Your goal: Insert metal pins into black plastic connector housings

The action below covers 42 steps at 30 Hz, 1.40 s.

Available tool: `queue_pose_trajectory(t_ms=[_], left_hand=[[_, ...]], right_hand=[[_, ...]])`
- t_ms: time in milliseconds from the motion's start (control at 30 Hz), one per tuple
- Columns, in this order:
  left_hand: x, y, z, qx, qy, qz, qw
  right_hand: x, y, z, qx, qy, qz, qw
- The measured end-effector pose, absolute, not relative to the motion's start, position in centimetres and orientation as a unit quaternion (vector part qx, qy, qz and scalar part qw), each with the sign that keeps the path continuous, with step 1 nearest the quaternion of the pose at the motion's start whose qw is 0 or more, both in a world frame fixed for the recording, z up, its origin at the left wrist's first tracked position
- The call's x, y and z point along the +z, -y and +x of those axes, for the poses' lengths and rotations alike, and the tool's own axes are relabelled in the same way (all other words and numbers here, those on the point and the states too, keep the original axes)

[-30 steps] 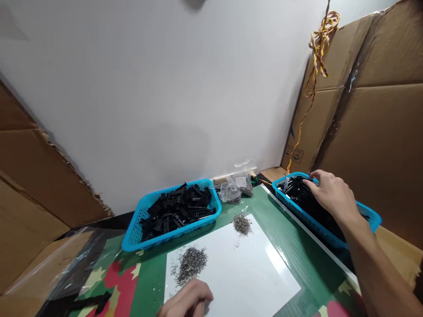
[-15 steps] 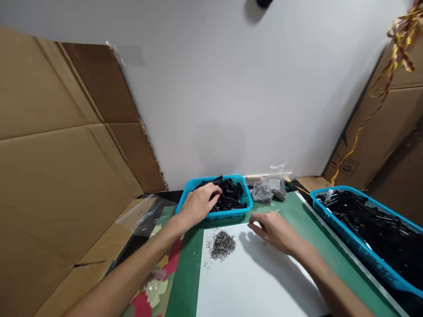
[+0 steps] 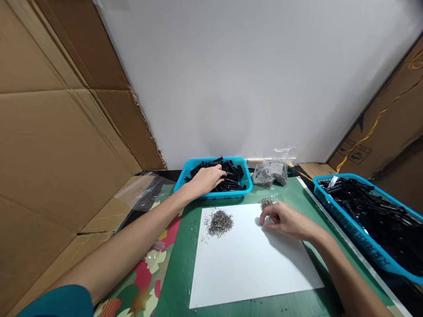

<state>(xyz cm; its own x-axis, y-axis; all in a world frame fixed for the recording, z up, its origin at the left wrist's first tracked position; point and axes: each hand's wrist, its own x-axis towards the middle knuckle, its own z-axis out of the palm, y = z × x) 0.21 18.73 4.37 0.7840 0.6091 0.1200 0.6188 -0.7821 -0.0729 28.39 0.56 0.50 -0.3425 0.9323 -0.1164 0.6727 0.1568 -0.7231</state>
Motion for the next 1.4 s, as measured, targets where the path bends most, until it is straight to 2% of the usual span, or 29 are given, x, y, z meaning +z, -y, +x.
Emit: queue_pose_trajectory(t_ms=[233,433,600,700,800,933,1033,1200,1400], left_hand=[[5.3,-18.0,0.3,-0.063,0.34,-0.936,0.068],[7.5,-15.8,-1.0,-0.146,0.378,-0.913,0.042],[6.5,-11.0,-2.4,-0.333,0.368,-0.823,-0.275],[4.1,-7.0,-2.9,-0.376,0.372,-0.752,-0.393],[1.6,-3.3,-3.2,-0.37,0.4,-0.701,-0.46],[-0.2,-0.1,-2.9,-0.361,0.418,-0.684,-0.476],[-0.7,1.3,-2.3,-0.333,0.403,-0.682,-0.511],[-0.8,2.4,-1.8,-0.307,0.401,-0.665,-0.55],[-0.8,2.4,-2.2,-0.273,0.397,-0.651,-0.587]], right_hand=[[0.4,-0.5,27.5,0.338,0.732,-0.559,0.193],[0.4,-0.6,27.4,0.32,0.733,-0.565,0.201],[1.2,-0.8,27.5,0.318,0.736,-0.555,0.22],[1.8,-0.9,27.5,0.334,0.728,-0.545,0.25],[2.0,-0.9,27.3,0.354,0.719,-0.535,0.269],[1.9,-0.7,26.9,0.369,0.716,-0.527,0.272],[1.8,-0.3,26.8,0.381,0.707,-0.531,0.272],[1.4,0.4,25.9,0.473,0.629,-0.505,0.355],[0.3,1.4,23.1,0.554,0.578,-0.459,0.385]])
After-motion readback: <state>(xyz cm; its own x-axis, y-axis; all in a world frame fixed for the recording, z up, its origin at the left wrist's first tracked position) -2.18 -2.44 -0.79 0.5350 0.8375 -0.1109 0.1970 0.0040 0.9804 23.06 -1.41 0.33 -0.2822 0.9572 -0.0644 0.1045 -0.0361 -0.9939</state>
